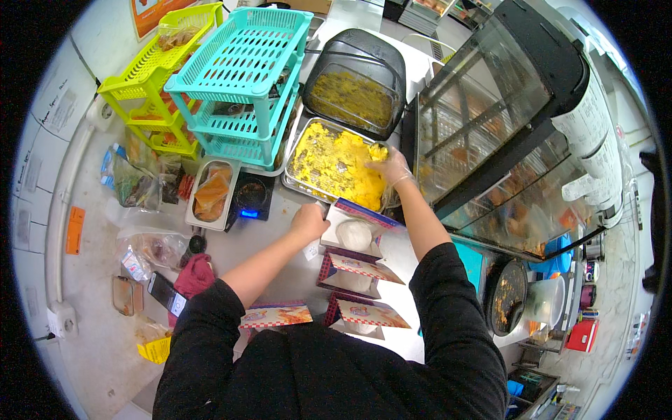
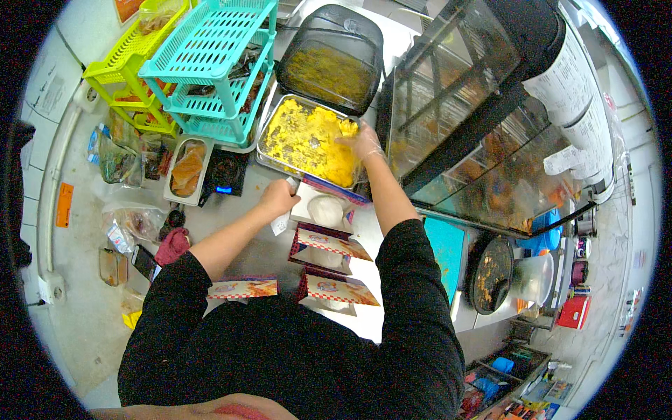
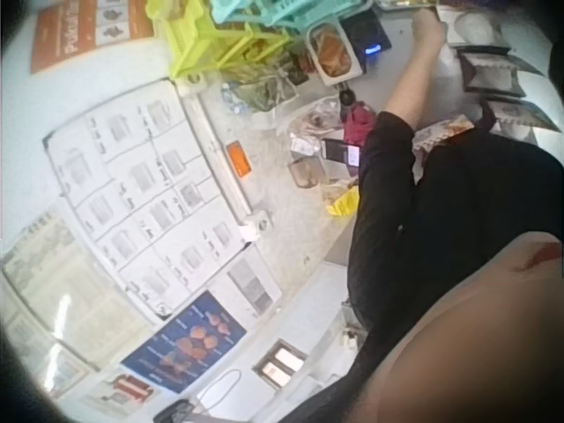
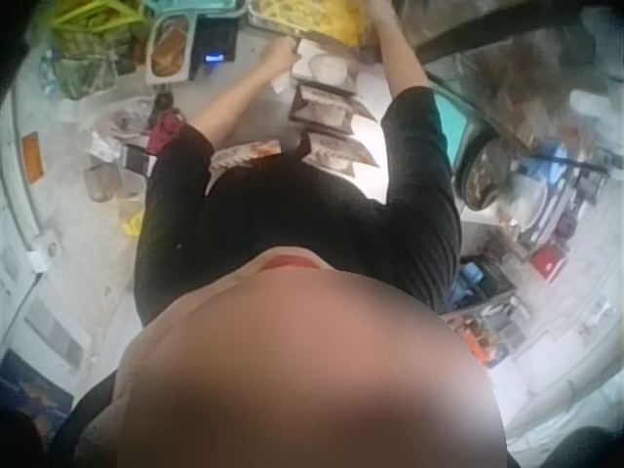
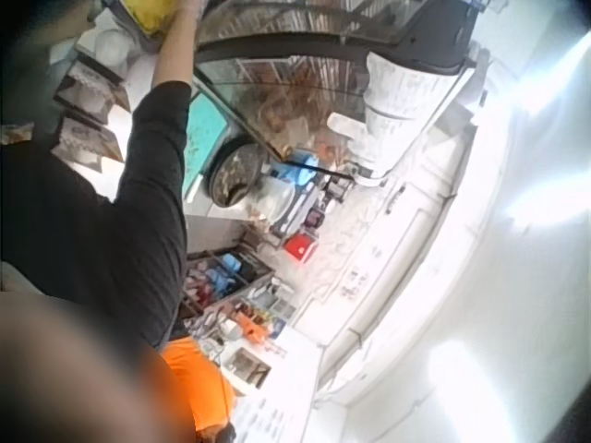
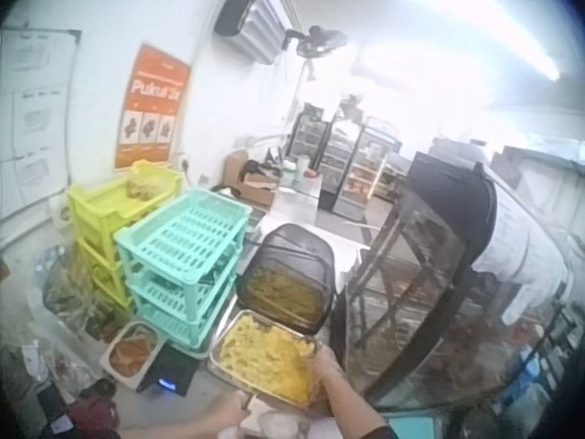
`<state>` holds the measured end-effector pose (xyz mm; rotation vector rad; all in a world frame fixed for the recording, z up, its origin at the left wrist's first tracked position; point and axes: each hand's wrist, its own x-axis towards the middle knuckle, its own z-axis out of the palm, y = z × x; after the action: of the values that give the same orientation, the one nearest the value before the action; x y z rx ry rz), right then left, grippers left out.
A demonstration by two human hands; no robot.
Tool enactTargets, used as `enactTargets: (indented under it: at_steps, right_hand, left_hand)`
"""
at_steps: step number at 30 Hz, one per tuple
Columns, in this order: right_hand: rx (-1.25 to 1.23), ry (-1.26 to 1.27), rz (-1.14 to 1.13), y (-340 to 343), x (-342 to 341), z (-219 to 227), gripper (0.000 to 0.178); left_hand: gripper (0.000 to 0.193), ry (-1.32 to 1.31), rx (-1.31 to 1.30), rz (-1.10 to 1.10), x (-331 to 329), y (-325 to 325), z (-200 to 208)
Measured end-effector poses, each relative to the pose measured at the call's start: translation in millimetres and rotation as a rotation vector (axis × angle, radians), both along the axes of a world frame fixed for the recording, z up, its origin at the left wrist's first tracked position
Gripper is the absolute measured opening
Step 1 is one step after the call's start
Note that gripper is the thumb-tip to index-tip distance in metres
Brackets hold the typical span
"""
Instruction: The person retrieves white buns from a cooler, places them into takeaway boxes, and adds fried chicken pieces and green vegetables. They scoop cooked rice into a small bowl, wrap it, and place it into boxes. The person repeatedly opens boxes, adds items, closes them, and stacks them on the counter.
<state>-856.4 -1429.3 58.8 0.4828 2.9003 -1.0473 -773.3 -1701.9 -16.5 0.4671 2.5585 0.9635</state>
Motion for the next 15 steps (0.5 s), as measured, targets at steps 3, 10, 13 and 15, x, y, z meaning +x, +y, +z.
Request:
enactTargets:
  at_steps: [3, 10, 13, 15]
  right_hand:
    - [-0.129, 0.167, 0.000, -18.5, 35.3, 31.9, 0.078]
    - [0.556, 0.422, 0.524, -87.9, 167.2, 63.3, 0.067]
    - [0.706, 0.129, 0.515, -113.6, 190.2, 65.0, 0.076]
    - [0.536, -0.012, 0.466, -115.6, 181.5, 73.4, 0.078]
  left_hand:
    - [0.031, -0.069, 0.074, -0.046, -7.2, -14.0, -11.6]
    - [0.034, -0.238, 0.169, -0.071, -14.3, -26.9, -12.3]
    - [0.034, -0.335, 0.128, -0.063, -17.6, -27.1, -8.4]
    - [0.034, -0.382, 0.147, -0.041, -18.4, -27.8, -8.0]
